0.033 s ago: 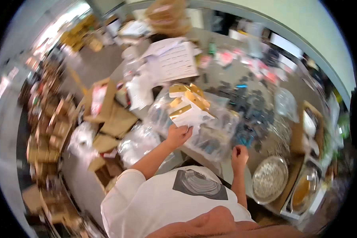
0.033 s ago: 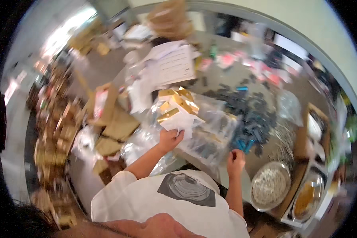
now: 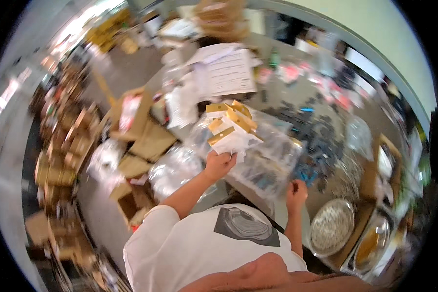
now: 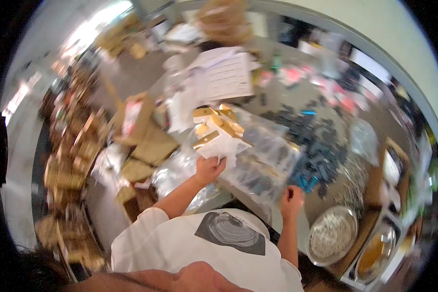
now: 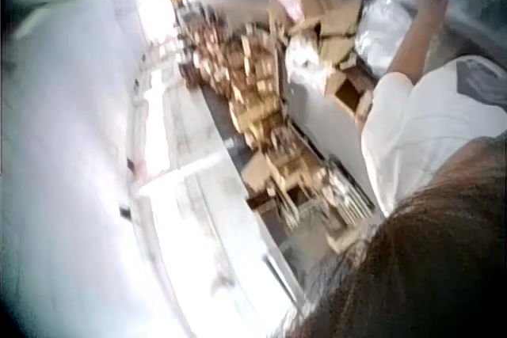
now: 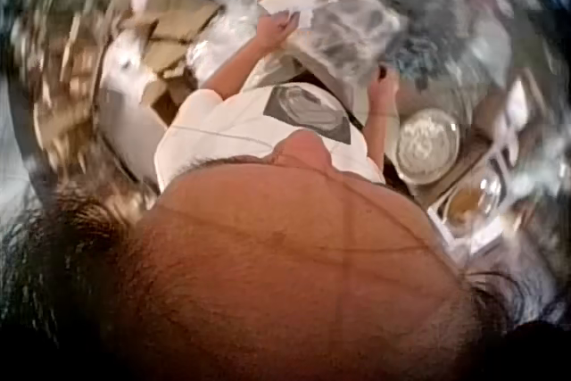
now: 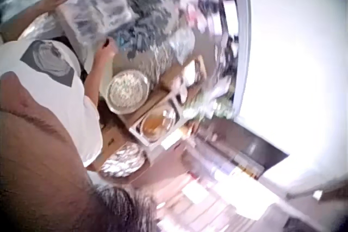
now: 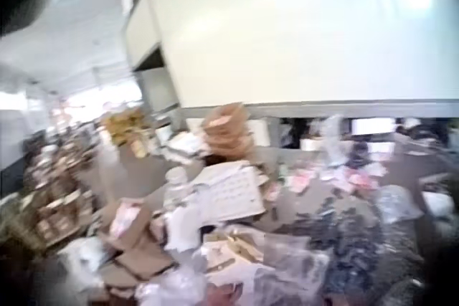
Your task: The person stands at a cluttered workbench in a warehouse, picking up small blue and black plastic components and placing them into small clear plastic bags. The person repeatedly moves between the table and a cardboard box on the floor to retrieve more components and packaging materials.
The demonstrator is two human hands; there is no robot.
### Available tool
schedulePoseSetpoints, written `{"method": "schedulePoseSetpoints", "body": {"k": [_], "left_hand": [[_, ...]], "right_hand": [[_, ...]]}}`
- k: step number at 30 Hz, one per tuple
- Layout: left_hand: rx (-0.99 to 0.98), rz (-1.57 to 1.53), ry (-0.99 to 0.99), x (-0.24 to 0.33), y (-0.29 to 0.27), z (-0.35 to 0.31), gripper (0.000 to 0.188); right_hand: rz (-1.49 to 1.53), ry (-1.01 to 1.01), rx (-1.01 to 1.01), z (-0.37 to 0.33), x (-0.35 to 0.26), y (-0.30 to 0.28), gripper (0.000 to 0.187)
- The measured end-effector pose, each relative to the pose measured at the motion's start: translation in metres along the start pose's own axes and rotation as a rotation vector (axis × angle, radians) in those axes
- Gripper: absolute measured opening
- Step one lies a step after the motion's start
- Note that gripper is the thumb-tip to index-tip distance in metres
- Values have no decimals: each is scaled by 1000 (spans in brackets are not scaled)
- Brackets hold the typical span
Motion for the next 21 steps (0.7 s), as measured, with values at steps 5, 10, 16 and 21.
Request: {"method": "schedulePoseSetpoints", "body": {"k": [5,10,16,21], "left_hand": [[244,420,-227,-48,-117,-68,37],[376,787,-421,-75,-241,-160,23],[626,695,-812,-111,-375,-262,33],[707,761,-923,-130,-482,-287,28]], "right_hand": [[39,-7,-123,10,3,34,14],[41,21,-203,26,-33,66,18],[20,-85,-262,24,-124,138,17],[103,-230,-328,-21,-185,222,11]]}}
Point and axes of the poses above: each hand's wrist, its own z-axis towards the middle knuckle, its own y-axis out of the palm, x = y × z, the point moved 1 cm from there along z, towards the middle knuckle, and after that the axes turned 1 degree about -x, right-handed, at the moved point
